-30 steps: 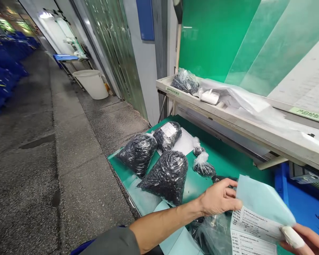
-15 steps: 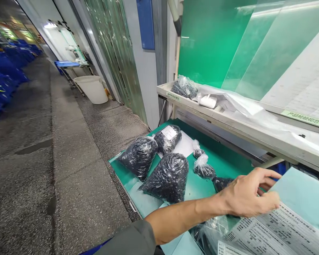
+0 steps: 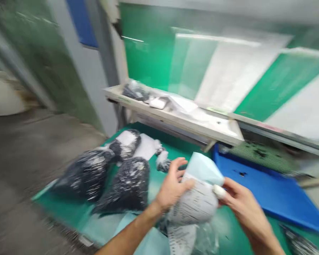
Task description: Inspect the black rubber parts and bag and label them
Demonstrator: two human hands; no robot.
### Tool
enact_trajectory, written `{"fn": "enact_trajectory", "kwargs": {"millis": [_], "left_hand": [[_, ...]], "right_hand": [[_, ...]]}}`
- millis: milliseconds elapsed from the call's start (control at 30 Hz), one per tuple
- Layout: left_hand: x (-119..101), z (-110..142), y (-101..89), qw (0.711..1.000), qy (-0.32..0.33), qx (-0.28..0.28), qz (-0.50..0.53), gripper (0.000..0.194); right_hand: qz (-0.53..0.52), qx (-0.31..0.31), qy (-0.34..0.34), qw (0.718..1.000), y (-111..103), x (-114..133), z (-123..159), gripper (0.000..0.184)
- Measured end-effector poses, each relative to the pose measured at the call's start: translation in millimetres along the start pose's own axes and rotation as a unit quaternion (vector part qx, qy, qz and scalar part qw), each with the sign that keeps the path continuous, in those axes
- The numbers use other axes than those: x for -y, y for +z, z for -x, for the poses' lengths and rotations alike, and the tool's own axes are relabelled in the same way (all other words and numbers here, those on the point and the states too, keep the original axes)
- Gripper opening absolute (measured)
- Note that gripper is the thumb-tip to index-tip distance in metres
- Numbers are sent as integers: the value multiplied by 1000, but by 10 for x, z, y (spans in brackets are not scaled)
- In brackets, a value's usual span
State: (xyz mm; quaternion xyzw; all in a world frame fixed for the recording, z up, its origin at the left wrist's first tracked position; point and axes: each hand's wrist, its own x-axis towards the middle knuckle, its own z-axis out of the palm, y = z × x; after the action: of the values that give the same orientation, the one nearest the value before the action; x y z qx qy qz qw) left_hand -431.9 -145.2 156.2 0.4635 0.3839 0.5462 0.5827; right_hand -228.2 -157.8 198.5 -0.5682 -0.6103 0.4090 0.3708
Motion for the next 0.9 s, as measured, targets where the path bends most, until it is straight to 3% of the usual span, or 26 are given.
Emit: {"fn": "enact_trajectory", "kwargs": {"millis": [100,233,367,500,600,700,833,900], "left_hand": [[-11,-150,-21,987,-73,88,108,70],[-114,-200,29,980,-78,151,104,61],[-166,-216,98,980,-68,172,76,52],[-122,-323,118,976,-61,191,80,48],[-94,-370,140,978,-64,185,73,48],[-59,-377,169,984,-62,164,32,52],[2,-500,127,985,-13,171,-30,58],[-27,-564,87,982,14,180,-64,61]], "right_hand": [[-76,43,36,996,36,105,25,42],[-110,38,67,991,-66,161,77,36],[-120,24,82,989,-164,111,103,35],[-204,9,93,974,-169,49,6,33],[-274,13,95,957,-158,70,-36,37],[-262,-2,115,958,-201,52,-39,41],[-217,-72,150,962,-359,-244,-233,43],[-214,-95,121,965,-424,-428,-358,40]]}}
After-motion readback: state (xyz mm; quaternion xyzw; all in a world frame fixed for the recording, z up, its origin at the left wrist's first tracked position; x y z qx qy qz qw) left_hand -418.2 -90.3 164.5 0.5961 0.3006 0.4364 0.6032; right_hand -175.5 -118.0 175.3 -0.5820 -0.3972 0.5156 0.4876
